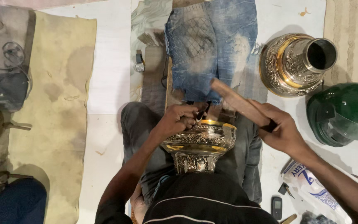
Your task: The person sits on the floor holding a chisel against an ornate brass vessel on their lap and strikes the chisel with a wooden mallet to work the decorated surface. They then set the vessel aside, arrange wooden blocks on a board, and wipe a denim cloth.
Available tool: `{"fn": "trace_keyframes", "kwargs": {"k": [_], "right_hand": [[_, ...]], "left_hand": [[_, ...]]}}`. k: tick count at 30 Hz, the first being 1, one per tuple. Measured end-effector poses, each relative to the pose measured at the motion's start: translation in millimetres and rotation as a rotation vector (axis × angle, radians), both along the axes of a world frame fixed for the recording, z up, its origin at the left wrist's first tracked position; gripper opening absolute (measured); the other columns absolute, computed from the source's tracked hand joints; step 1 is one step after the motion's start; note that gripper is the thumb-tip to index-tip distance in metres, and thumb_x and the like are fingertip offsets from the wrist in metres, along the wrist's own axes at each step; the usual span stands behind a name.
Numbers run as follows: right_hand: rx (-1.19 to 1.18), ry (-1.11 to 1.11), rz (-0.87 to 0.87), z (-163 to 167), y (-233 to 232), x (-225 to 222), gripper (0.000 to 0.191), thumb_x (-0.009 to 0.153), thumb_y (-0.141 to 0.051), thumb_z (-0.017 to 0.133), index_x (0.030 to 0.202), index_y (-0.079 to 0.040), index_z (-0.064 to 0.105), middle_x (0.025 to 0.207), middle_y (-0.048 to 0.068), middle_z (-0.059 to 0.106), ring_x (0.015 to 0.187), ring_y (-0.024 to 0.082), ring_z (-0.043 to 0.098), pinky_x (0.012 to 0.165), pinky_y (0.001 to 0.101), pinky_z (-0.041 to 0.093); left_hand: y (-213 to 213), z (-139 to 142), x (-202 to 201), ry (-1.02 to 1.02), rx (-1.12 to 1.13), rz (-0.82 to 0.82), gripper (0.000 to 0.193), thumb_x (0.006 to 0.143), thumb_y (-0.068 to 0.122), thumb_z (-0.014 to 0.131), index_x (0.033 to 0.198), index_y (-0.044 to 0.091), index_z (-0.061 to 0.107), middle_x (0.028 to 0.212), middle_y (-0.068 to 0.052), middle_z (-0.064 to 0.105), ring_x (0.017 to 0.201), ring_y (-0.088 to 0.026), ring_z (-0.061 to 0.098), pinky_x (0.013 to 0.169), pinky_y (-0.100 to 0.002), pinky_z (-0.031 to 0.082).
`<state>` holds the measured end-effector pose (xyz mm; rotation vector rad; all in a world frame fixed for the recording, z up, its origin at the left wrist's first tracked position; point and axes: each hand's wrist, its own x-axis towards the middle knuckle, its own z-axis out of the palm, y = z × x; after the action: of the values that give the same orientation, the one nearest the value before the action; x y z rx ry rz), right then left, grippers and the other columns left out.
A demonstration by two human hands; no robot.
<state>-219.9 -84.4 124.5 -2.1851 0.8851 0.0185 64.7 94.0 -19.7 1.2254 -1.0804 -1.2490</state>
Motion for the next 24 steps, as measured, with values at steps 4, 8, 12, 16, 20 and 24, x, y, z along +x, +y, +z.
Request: {"fn": "trace_keyframes", "kwargs": {"k": [4,8,12,16,20,24], "right_hand": [[0.349,-0.483,-0.04,1.8,5.9,7.1,0.081,0.079,0.003,0.066,0.156,-0.018,0.055,0.12,0.008,0.064,0.086,0.006,0.061,0.076,0.0242,0.048],[0.013,-0.013,0.054,2.7,2.5,4.3,0.086,0.069,0.004,0.069,0.149,-0.023,0.057,0.115,0.001,0.07,0.07,0.013,0.063,0.066,0.0301,0.05],[-0.003,-0.147,0.088,-0.4,3.9,5.5,0.085,0.066,0.007,0.066,0.146,-0.019,0.057,0.113,0.003,0.069,0.074,0.011,0.063,0.066,0.0282,0.051],[0.368,-0.173,-0.306,-0.3,7.9,7.8,0.09,0.083,0.005,0.072,0.168,-0.02,0.055,0.087,0.02,0.066,0.054,0.018,0.051,0.05,0.0338,0.04],[-0.029,0.037,0.072,-0.1,4.2,2.8,0.09,0.068,0.011,0.064,0.152,-0.02,0.055,0.114,0.001,0.07,0.075,0.013,0.063,0.066,0.025,0.051],[0.083,-0.27,0.052,-14.3,5.0,2.1,0.085,0.068,0.013,0.061,0.149,-0.014,0.056,0.113,0.005,0.069,0.091,0.009,0.06,0.072,0.0222,0.047]], "left_hand": [[0.5,-4.3,0.6,-0.009,-0.001,0.007,0.051,0.08,-0.022,0.054,0.128,-0.008,0.064,0.095,-0.016,0.075,0.082,-0.013,0.07,0.067,-0.028,0.057],[1.0,-8.6,2.5,0.026,0.065,0.014,0.054,0.078,-0.024,0.055,0.129,-0.009,0.062,0.098,-0.016,0.078,0.082,-0.012,0.072,0.067,-0.027,0.059],[1.7,-10.0,3.7,0.022,-0.006,-0.037,0.048,0.083,-0.024,0.056,0.128,-0.01,0.065,0.099,-0.018,0.079,0.082,-0.014,0.068,0.066,-0.028,0.055],[4.0,-6.4,5.3,0.147,0.012,0.01,0.051,0.083,-0.023,0.052,0.13,-0.006,0.062,0.102,-0.015,0.077,0.089,-0.014,0.071,0.07,-0.029,0.058],[2.7,-2.5,7.2,0.09,0.082,-0.033,0.044,0.087,-0.02,0.057,0.128,-0.005,0.065,0.099,-0.014,0.079,0.084,-0.015,0.074,0.066,-0.029,0.059],[1.5,-4.3,5.0,0.158,0.017,-0.038,0.044,0.086,-0.022,0.056,0.126,-0.008,0.065,0.104,-0.017,0.078,0.088,-0.017,0.073,0.07,-0.032,0.061]]}}
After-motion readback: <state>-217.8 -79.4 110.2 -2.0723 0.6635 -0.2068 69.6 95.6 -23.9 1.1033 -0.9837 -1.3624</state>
